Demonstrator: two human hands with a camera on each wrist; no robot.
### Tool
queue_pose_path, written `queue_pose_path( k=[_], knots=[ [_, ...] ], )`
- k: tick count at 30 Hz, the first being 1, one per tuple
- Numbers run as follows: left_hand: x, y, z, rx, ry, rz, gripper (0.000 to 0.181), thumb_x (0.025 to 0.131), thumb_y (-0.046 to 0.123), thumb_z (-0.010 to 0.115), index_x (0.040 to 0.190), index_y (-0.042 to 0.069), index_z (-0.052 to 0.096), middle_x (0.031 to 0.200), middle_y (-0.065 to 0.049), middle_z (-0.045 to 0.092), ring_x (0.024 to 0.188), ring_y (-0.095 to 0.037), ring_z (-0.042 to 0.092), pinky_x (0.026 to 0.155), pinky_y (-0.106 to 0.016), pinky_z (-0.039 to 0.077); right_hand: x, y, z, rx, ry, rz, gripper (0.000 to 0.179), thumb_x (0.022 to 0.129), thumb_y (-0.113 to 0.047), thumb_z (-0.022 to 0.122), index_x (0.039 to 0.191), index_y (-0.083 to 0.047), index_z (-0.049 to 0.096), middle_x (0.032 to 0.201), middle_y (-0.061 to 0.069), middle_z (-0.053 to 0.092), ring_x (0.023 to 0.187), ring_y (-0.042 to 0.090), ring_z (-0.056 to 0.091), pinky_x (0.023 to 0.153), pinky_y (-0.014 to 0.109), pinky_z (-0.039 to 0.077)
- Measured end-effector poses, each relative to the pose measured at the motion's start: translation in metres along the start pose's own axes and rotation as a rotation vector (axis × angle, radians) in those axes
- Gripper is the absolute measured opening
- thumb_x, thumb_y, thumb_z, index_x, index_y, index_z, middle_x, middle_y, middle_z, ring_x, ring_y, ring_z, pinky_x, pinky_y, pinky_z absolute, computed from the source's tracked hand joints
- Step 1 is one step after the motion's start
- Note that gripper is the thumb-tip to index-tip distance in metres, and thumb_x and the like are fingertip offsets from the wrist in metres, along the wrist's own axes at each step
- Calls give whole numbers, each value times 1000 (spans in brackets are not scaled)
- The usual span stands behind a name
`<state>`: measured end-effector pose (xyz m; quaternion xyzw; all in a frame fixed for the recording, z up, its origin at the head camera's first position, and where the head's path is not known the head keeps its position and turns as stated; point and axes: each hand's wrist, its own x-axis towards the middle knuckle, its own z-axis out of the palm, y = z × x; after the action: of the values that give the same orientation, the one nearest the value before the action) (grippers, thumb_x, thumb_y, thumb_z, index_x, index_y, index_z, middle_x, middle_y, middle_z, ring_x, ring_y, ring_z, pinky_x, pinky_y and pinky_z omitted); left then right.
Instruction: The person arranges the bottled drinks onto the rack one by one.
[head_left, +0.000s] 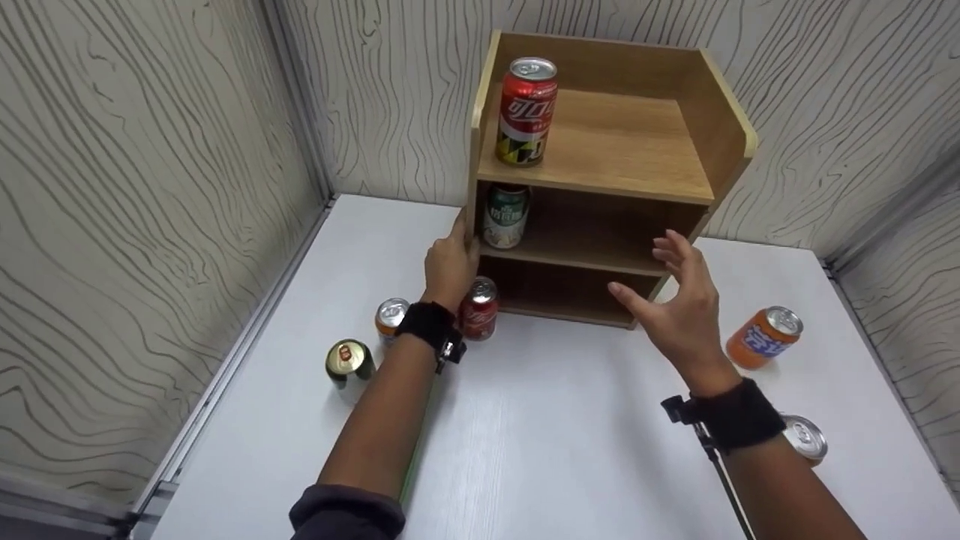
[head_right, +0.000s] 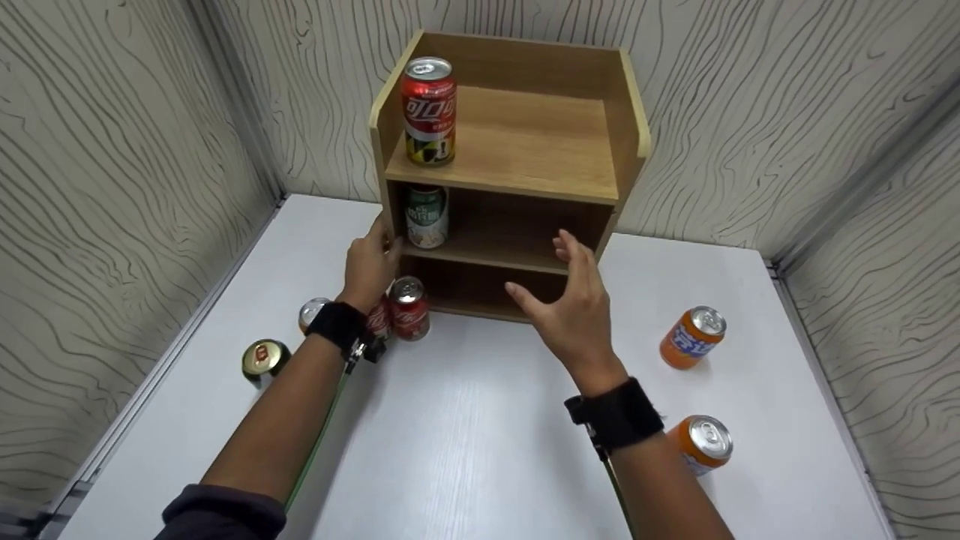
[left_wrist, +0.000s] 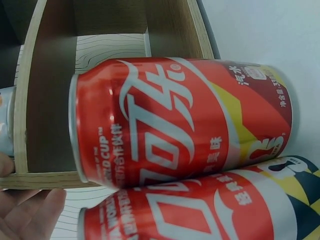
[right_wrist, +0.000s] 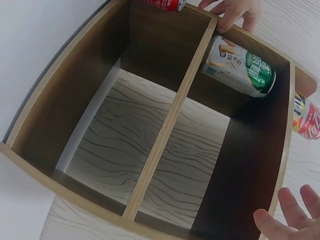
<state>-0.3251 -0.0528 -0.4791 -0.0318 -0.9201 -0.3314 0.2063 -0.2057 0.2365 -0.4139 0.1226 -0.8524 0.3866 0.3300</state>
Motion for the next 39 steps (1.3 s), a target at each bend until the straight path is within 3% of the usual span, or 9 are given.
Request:
queue_pose_path(
  k=[11,17,25,29,35,39],
  knots=[
    [-3,-2,-3,-18,-39,-14,54,104,17,63,156,10,49,108,-24,79,90,-38,80,76,-50,63,-13,6,-21,-17,67,124,87,75,-7,94,148,7,47,137,22,63,127,34,62,110,5,37],
    [-5,-3,-2,-8,-14,13,53,104,17,64,154,8,51,102,-24,79,85,-39,79,73,-51,63,-14,7,-36,-6,82,210,89,75,-8,94,150,4,47,138,18,62,130,27,60,113,12,42],
    [-4,-3,-2,-31,17,38,51,103,15,65,151,7,53,101,-25,79,84,-40,79,72,-52,62,-15,14,-48,-34,122,229,89,76,-5,93,151,2,47,139,14,62,126,-3,55,114,15,43],
    [-4,-3,-2,-26,13,29,52,103,16,65,152,8,52,100,-25,79,84,-41,79,72,-53,62,-18,18,-53,-42,136,234,88,76,-4,92,151,3,47,138,12,62,123,-11,52,114,15,44],
    [-4,-4,-1,-29,14,30,52,103,16,65,152,8,51,102,-25,79,86,-40,79,73,-53,62,-26,26,-61,-62,159,274,87,78,-4,91,153,-3,47,131,-20,56,122,-13,52,112,14,44],
    [-5,-4,0,-24,16,43,52,103,16,65,152,6,51,104,-25,79,87,-39,79,72,-52,62,-33,32,-68,-75,163,327,89,79,-5,91,155,-7,46,130,-26,51,123,-12,51,115,17,45]
  ],
)
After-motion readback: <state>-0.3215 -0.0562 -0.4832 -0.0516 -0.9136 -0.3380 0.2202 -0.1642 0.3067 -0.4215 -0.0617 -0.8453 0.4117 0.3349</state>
